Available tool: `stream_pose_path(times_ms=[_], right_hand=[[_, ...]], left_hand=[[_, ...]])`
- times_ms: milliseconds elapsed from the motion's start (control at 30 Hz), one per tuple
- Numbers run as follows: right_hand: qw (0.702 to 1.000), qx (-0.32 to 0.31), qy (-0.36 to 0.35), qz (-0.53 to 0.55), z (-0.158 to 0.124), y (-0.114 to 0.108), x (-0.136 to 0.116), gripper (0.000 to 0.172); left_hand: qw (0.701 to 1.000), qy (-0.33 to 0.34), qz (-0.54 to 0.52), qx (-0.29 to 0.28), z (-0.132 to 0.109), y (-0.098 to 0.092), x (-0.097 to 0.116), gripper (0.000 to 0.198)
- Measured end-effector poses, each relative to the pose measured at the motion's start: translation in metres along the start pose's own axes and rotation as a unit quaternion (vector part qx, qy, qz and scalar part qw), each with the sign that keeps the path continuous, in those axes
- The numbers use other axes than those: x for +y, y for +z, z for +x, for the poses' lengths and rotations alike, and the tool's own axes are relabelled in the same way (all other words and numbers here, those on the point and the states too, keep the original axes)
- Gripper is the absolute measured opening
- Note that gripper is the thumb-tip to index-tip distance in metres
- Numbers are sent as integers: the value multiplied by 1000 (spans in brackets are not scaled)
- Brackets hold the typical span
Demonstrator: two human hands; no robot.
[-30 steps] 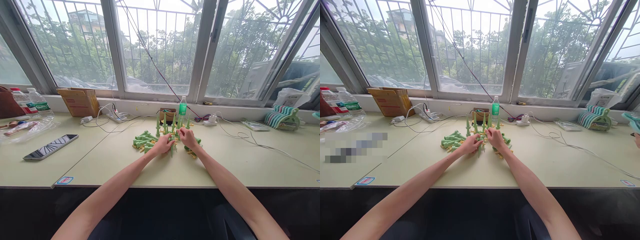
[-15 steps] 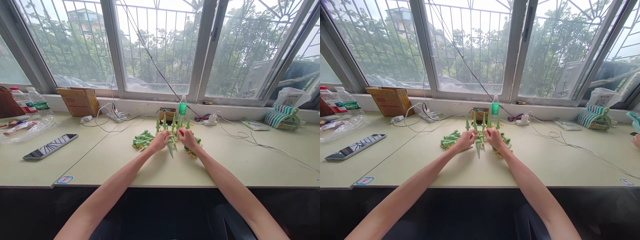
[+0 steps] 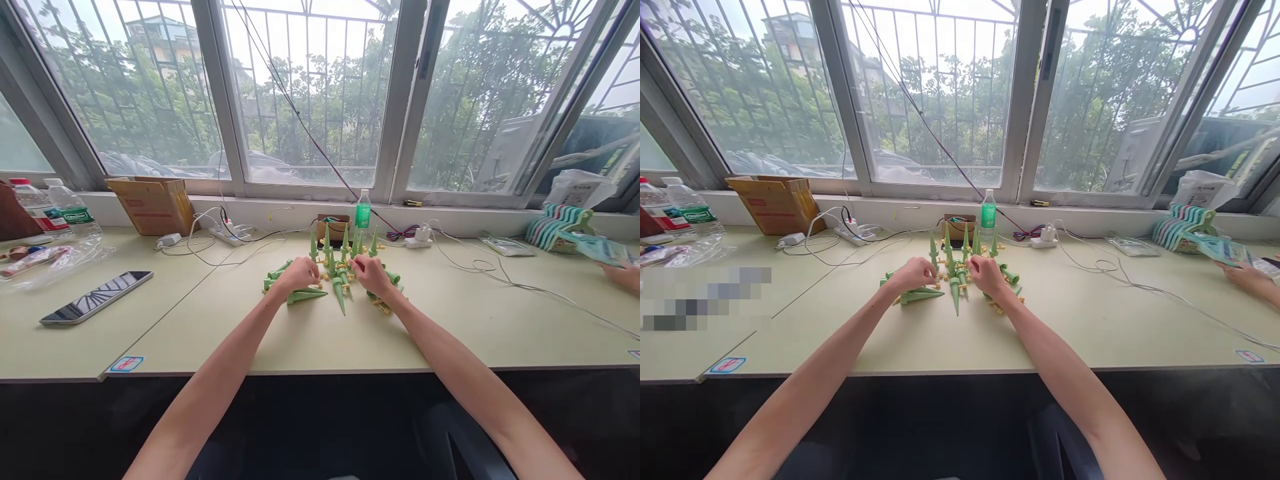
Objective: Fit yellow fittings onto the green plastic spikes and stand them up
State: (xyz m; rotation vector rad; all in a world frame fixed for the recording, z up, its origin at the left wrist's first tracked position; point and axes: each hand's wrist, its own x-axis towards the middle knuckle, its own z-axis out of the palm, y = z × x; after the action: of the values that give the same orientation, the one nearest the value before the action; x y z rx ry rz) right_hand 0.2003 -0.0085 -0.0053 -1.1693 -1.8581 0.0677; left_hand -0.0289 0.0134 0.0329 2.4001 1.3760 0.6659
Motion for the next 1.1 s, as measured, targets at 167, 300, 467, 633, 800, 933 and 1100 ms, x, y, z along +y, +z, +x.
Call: stream_pose_path(times_ms=[167, 300, 467, 633, 800, 933, 1100], right_hand=[[1000, -1, -7, 1, 0, 1, 1, 38], [1000, -5, -7, 0, 0, 1, 1, 38], [1000, -9, -1, 4, -1, 1, 0, 38], [1000, -10, -9, 20, -1, 0, -4, 36], [997, -48, -20, 54, -1, -1, -11, 35], [994, -78, -35, 69, -3, -1, -13, 37], [992, -93, -41, 80, -4, -2, -15, 34]], left_hand=[[994, 9, 86, -64, 0, 5, 5, 11], [992, 16, 102, -75, 2, 12, 2, 12], [991, 38, 109, -67, 5, 19, -2, 15], [992, 106, 52, 40, 3, 23, 7, 16], [979, 177, -26, 96, 0, 33, 20, 18], [971, 207, -40, 117, -1, 40, 24, 20], [970, 202, -44, 131, -2, 44, 25, 19]])
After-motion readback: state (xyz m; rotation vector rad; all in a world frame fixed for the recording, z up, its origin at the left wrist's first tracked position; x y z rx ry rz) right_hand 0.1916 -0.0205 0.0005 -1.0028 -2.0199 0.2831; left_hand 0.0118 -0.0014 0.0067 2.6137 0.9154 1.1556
